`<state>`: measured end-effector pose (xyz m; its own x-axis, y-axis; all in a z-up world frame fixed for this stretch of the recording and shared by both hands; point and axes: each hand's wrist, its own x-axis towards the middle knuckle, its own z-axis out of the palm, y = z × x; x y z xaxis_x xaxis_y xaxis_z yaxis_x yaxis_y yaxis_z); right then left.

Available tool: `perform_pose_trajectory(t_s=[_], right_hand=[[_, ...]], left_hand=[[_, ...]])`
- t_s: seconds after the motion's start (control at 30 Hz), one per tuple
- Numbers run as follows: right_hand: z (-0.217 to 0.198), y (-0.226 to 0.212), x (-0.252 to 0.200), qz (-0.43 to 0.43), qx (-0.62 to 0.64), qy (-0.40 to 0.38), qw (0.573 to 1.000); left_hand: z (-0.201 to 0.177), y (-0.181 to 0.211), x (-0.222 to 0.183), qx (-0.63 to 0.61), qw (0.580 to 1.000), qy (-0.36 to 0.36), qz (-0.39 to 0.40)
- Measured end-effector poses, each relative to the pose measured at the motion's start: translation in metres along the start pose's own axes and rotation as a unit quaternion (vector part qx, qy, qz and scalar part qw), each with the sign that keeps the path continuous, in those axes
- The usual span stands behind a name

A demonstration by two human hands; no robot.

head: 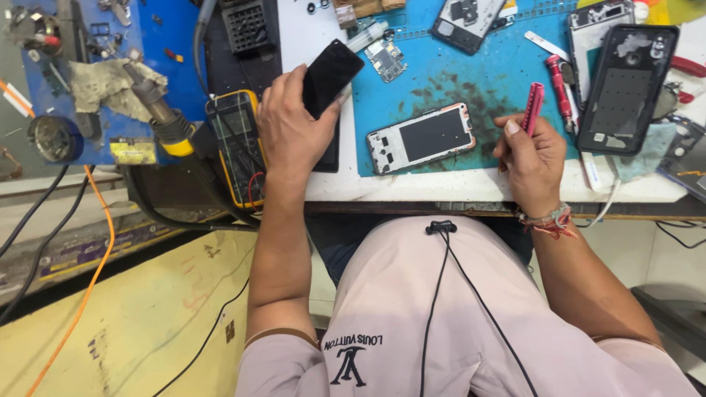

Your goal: The person uses a red screwdriver to remove screws from a disassembled smartphone. They then use a blue hot air gun to heat the edges of the device to loosen adhesive. Finally, they use a pink plastic pry tool to separate the screen assembly from the frame and wipe the surface with a cloth.

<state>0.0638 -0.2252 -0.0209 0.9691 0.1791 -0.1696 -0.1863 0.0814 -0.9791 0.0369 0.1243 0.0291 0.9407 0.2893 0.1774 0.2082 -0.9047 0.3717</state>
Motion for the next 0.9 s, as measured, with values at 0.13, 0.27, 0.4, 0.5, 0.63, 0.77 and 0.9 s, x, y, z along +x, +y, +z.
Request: perform_pose_trajectory(t_s=[0.13, 0.27, 0.4, 0.5, 0.63, 0.77, 0.9], right_hand=[[-0.001, 0.001, 0.001, -0.015, -0.004, -0.007, 1.000], [-0.001, 0.003, 0.000, -0.026, -0.016, -0.010, 0.999], [0.000, 0.003, 0.000, -0.036, -0.039, -0.012, 0.999], [0.000, 0.003, -0.001, -0.040, -0.045, -0.011, 0.998], [0.000, 0.004, -0.002, -0.038, -0.037, -0.007, 0.999], [0.002, 0.004, -0.001, -0.038, -0.049, 0.002, 0.998], [0.001, 0.004, -0.002, -0.034, -0.045, 0.000, 0.998]], left_hand=[[0.002, 0.001, -0.002, -0.002, 1.000, -0.005, -0.003], [0.006, -0.002, -0.006, -0.013, 1.000, -0.015, -0.011], [0.008, -0.005, -0.010, -0.019, 1.000, 0.003, 0.004], [0.004, -0.005, -0.014, -0.079, 0.995, 0.056, 0.029], [0.004, 0.001, -0.017, -0.501, 0.864, 0.035, -0.034], [-0.003, 0.006, -0.022, -0.802, 0.588, -0.053, -0.085], [-0.005, 0.014, -0.024, -0.853, 0.506, -0.068, -0.112]])
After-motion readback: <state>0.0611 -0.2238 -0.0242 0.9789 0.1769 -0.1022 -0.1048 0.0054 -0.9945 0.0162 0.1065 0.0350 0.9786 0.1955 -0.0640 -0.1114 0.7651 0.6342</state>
